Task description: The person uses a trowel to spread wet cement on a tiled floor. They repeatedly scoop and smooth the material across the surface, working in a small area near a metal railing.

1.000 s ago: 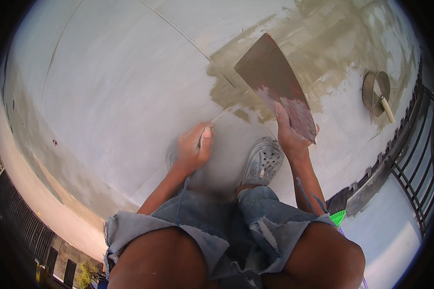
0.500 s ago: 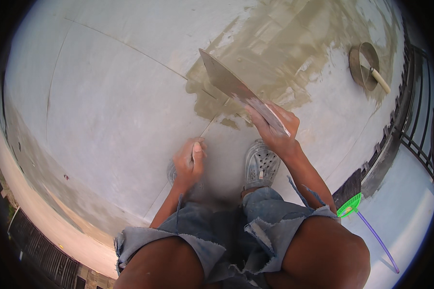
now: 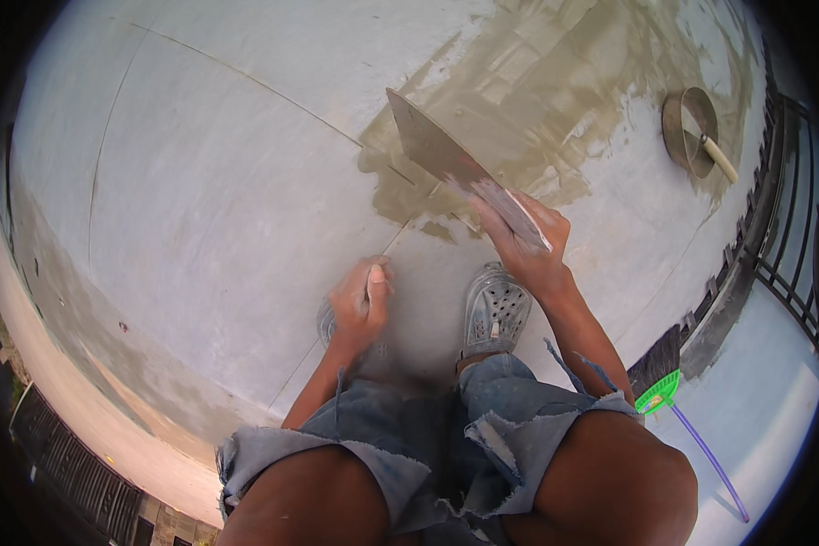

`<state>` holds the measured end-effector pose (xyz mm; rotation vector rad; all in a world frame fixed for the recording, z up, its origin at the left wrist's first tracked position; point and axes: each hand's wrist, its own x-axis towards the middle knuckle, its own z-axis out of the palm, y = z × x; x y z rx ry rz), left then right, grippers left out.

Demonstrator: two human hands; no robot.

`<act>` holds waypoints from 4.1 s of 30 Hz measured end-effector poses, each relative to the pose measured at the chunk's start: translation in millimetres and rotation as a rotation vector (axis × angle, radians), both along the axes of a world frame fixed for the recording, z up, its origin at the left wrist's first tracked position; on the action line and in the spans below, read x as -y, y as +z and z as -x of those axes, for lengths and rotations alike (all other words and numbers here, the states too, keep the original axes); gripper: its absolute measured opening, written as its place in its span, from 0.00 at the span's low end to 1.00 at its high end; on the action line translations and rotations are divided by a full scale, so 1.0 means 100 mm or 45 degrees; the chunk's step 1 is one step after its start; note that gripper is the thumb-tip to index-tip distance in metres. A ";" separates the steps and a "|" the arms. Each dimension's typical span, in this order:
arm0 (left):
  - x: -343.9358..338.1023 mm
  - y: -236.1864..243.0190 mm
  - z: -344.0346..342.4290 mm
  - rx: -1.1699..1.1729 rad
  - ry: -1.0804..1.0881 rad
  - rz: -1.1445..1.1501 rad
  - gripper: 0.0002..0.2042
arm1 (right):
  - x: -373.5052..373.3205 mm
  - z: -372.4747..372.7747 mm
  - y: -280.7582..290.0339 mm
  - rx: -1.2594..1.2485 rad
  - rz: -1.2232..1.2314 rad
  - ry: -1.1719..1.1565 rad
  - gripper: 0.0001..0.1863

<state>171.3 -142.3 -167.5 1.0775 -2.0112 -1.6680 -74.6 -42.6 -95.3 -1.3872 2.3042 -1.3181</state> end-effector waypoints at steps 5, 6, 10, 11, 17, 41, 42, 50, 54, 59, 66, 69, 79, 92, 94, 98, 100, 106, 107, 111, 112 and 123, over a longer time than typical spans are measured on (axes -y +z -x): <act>-0.01 0.00 0.01 -0.009 -0.010 -0.004 0.18 | 0.01 0.03 0.03 -0.055 0.013 -0.004 0.11; 0.00 0.02 0.01 -0.008 -0.019 -0.002 0.19 | -0.01 0.00 -0.01 -0.033 0.012 -0.050 0.10; 0.00 0.02 0.04 -0.022 -0.034 -0.019 0.20 | -0.04 -0.03 -0.02 0.287 -0.083 -0.221 0.08; -0.01 0.02 0.04 -0.025 -0.035 -0.018 0.20 | -0.06 -0.02 -0.03 0.316 0.022 -0.351 0.09; 0.01 0.03 -0.02 -0.002 0.008 -0.008 0.16 | -0.56 0.37 -0.04 0.898 0.219 -0.882 0.18; 0.00 0.05 0.00 0.018 -0.037 0.002 0.18 | -0.69 0.47 0.07 0.899 0.121 -0.948 0.20; 0.01 0.05 0.00 0.009 -0.035 0.002 0.18 | -0.71 0.52 0.10 0.818 0.054 -0.939 0.20; 0.01 0.03 -0.01 0.022 -0.044 0.004 0.18 | -0.92 0.15 -0.34 1.166 0.059 -0.978 0.22; 0.00 0.02 0.00 0.006 -0.043 -0.002 0.18 | -0.64 0.07 -0.41 1.298 0.205 -0.963 0.20; 0.01 -0.01 0.00 0.010 -0.055 0.021 0.18 | -0.61 0.15 -0.22 1.286 0.295 -1.004 0.19; 0.00 0.00 0.00 -0.002 -0.035 0.024 0.18 | -0.83 0.26 -0.24 1.156 0.240 -1.033 0.18; 0.01 0.01 -0.01 0.006 -0.046 0.045 0.18 | -0.90 0.23 -0.28 1.209 0.171 -1.000 0.19; 0.00 0.01 0.01 0.008 -0.054 0.022 0.18 | -0.60 0.18 -0.26 1.282 0.193 -0.930 0.20; 0.00 0.00 0.02 -0.011 -0.041 0.003 0.19 | -0.68 0.30 -0.10 0.758 0.171 -0.962 0.17; -0.01 -0.01 0.01 -0.008 -0.030 -0.014 0.19 | -0.48 0.27 0.01 0.639 0.025 -0.864 0.15; -0.01 -0.03 -0.01 0.008 -0.040 0.010 0.20 | 0.07 0.23 0.10 0.504 0.185 -0.527 0.15; -0.01 -0.02 -0.01 0.007 -0.032 0.009 0.20 | 0.33 0.19 0.11 0.498 0.283 -0.347 0.15; -0.01 0.01 0.03 0.016 0.019 0.009 0.17 | 0.57 0.37 -0.08 0.303 0.077 0.084 0.16; -0.01 0.00 0.02 0.014 0.006 0.017 0.18 | 0.59 0.37 -0.06 0.245 0.053 0.101 0.15; 0.01 0.01 0.01 0.019 -0.015 0.028 0.19 | 0.58 0.33 -0.11 0.329 0.159 0.077 0.17; 0.01 0.00 0.00 0.025 -0.012 0.025 0.19 | 0.56 0.31 -0.06 0.325 0.129 0.068 0.17; 0.00 0.01 0.02 0.013 -0.026 0.013 0.20 | 0.56 0.36 0.10 0.743 -0.119 -0.439 0.15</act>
